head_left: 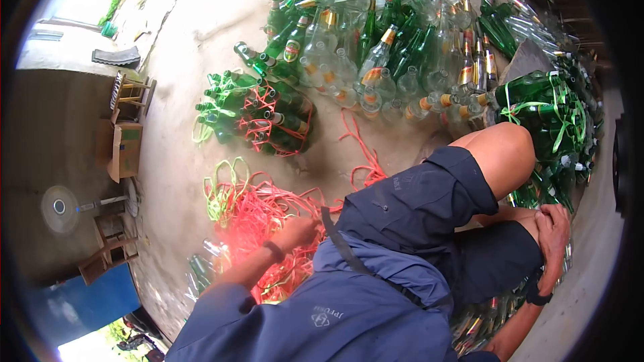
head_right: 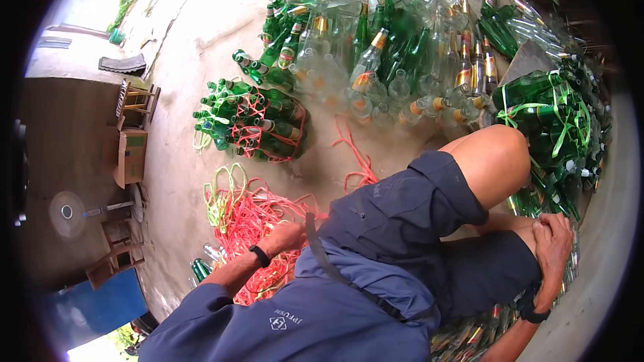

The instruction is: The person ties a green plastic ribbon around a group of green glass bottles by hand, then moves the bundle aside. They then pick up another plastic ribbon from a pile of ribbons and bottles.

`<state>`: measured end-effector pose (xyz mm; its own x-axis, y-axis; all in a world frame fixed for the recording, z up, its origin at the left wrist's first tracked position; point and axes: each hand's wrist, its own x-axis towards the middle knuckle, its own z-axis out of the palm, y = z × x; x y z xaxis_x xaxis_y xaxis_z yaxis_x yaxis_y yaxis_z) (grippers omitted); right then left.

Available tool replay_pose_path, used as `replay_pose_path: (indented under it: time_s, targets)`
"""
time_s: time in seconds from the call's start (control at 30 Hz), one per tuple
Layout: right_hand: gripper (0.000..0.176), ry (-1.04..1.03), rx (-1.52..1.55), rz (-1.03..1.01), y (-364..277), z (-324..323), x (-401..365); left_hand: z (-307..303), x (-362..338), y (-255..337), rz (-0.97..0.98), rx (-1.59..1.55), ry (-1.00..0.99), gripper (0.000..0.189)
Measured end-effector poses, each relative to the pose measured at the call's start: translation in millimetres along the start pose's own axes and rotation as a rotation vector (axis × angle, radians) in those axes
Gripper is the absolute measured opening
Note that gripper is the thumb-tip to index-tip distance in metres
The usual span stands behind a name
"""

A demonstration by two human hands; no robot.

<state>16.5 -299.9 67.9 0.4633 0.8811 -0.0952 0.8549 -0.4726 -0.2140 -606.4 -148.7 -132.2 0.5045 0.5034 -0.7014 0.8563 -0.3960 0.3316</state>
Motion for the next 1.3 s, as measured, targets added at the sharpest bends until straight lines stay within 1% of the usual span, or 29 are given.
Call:
replay_pose_path:
  time_s: [0.07,0.13,0.2,0.23,0.3,0.33,0.4,0.47,0.53,0.57,0.63,0.67,0.73,0.77,0.8,0.87,0.9,0.97,1.0,1.03,1.07,1.1,1.17,1.2,1.27,1.3]
  targets:
    - [0.015,-0.007,-0.008,0.005,4,0,-2,-13,47,5,0.095,-0.057,0.045,0.032]
    - [0.015,-0.012,-0.013,0.003,6,1,-2,-12,97,1,0.085,-0.216,0.128,0.038]
    - [0.015,-0.001,-0.021,0.002,6,0,-3,-18,135,12,0.187,-0.166,0.201,0.037]
    - [0.015,-0.003,-0.024,0.009,5,0,-4,-21,149,15,0.191,-0.166,0.196,0.037]
    - [0.016,0.007,-0.016,-0.002,3,0,-5,-29,178,24,0.15,-0.199,0.123,0.037]
    - [0.016,0.038,-0.04,-0.029,0,0,-4,-24,193,21,0.187,-0.194,0.122,0.037]
    - [0.015,0.05,0.001,-0.025,-2,0,-5,-18,226,11,0.252,-0.17,0.144,0.044]
    - [0.016,0.067,0.001,-0.018,-12,-6,-3,-52,231,35,0.241,-0.225,0.037,0.042]
    - [0.019,0.096,-0.029,-0.015,-11,-4,-3,-73,235,56,0.355,-0.304,0.068,0.039]
    - [0.02,0.102,-0.027,0.002,-14,-6,-4,-85,237,76,0.401,-0.292,0.065,0.039]
    - [0.02,0.086,0.002,0.043,-23,-11,-3,-114,229,105,0.455,-0.527,0.107,0.035]
    - [0.02,0.105,0.0,0.06,-25,-12,-3,-131,225,124,0.475,-0.511,0.105,0.035]
    - [0.02,0.12,-0.016,-0.005,-24,-13,-4,-175,218,170,0.564,-0.691,0.127,0.031]
    - [0.021,0.132,-0.007,-0.008,-18,-8,-6,-207,211,191,0.593,-0.594,0.045,0.039]
    - [0.021,0.145,-0.006,0.005,-16,-7,-8,-228,210,212,0.606,-0.58,0.041,0.039]
    - [0.021,0.166,0.01,-0.01,-16,-6,-9,-263,209,258,0.748,-0.56,0.165,0.04]
    - [0.023,0.154,0.005,-0.008,-15,-6,-10,-284,203,283,0.757,-0.547,0.162,0.04]
    - [0.024,0.177,0.007,-0.003,-15,-6,-12,-325,189,337,0.815,-0.395,0.158,0.045]
    - [0.025,0.187,0.003,-0.007,-15,-6,-13,-339,186,360,0.824,-0.376,0.157,0.045]
    - [0.025,0.202,0.009,0.005,-13,-6,-14,-350,184,384,0.9,-0.287,0.197,0.046]
    - [0.025,0.175,-0.005,0.013,-12,-5,-16,-357,184,406,0.976,-0.199,0.234,0.047]
    - [0.026,0.147,-0.02,0.019,-11,-5,-17,-361,186,428,0.985,-0.185,0.23,0.047]
    - [0.026,0.176,0.003,0.005,-9,-5,-19,-367,193,467,1.116,-0.014,0.333,0.049]
    - [0.026,0.192,0.022,-0.02,-9,-5,-21,-366,199,486,1.12,-0.007,0.33,0.049]
    - [0.026,0.189,0.032,-0.017,-10,-9,-22,-363,218,520,1.259,0.236,0.475,0.054]
    - [0.026,0.207,0.04,-0.026,-10,-10,-23,-359,226,534,1.263,0.244,0.472,0.054]
